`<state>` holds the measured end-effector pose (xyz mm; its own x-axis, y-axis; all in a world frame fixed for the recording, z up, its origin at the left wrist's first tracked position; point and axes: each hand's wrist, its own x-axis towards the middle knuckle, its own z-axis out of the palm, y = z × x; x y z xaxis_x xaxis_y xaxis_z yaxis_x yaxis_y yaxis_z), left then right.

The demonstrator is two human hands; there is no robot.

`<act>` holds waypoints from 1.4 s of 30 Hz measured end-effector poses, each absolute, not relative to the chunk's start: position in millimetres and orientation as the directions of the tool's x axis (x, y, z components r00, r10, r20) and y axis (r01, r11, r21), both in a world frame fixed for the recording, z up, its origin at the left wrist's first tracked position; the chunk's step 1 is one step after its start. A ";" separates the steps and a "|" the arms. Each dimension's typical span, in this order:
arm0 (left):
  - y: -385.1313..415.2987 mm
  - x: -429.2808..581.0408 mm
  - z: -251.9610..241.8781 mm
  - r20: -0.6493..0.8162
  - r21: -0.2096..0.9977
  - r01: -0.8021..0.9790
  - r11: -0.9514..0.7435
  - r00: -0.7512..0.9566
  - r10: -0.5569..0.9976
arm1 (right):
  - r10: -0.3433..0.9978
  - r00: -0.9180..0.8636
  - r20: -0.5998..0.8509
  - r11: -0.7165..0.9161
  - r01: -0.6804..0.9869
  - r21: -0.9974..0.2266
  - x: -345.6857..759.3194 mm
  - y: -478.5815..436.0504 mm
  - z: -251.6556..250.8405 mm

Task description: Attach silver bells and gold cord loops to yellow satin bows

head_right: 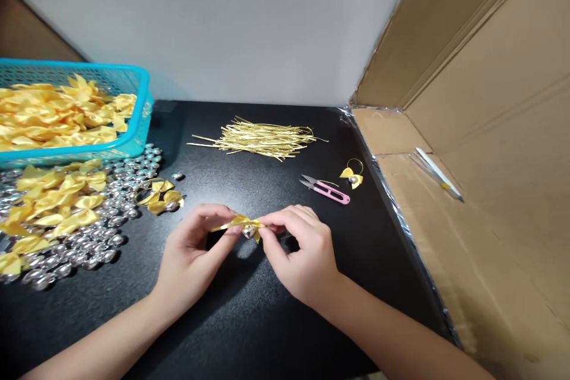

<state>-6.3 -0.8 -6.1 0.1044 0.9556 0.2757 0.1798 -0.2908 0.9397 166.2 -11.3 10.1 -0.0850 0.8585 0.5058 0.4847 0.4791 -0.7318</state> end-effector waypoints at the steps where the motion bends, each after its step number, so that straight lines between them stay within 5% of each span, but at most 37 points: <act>1: -1.1 -6.6 -6.5 0.304 0.923 0.214 -0.319 0.099 0.947 | 0.849 -0.087 0.522 0.495 0.476 -0.727 166.0 -12.8 10.9; 7: -2.4 -9.1 -10.1 0.411 0.805 0.394 -0.443 0.169 0.896 | 0.807 -0.140 0.574 0.574 0.418 -0.704 162.5 -18.0 11.4; 16: -2.4 -9.3 -3.8 0.601 0.568 0.529 -0.631 0.257 0.757 | 0.802 -0.131 0.583 0.549 0.546 -0.633 161.3 -12.8 3.0; 31: -1.2 -7.8 -1.3 0.646 0.351 0.640 -0.683 0.362 0.672 | 0.942 -0.020 0.336 0.311 0.433 -0.846 160.6 -14.1 8.8; 36: -2.0 -7.9 -2.1 0.628 0.360 0.625 -0.693 0.388 0.675 | 0.960 0.053 0.276 0.234 0.393 -0.889 159.4 -14.2 9.0; 42: -4.2 -7.6 -0.1 0.575 0.489 0.565 -0.665 0.364 0.733 | 0.998 0.060 0.031 0.023 0.128 -0.992 156.9 -13.0 8.3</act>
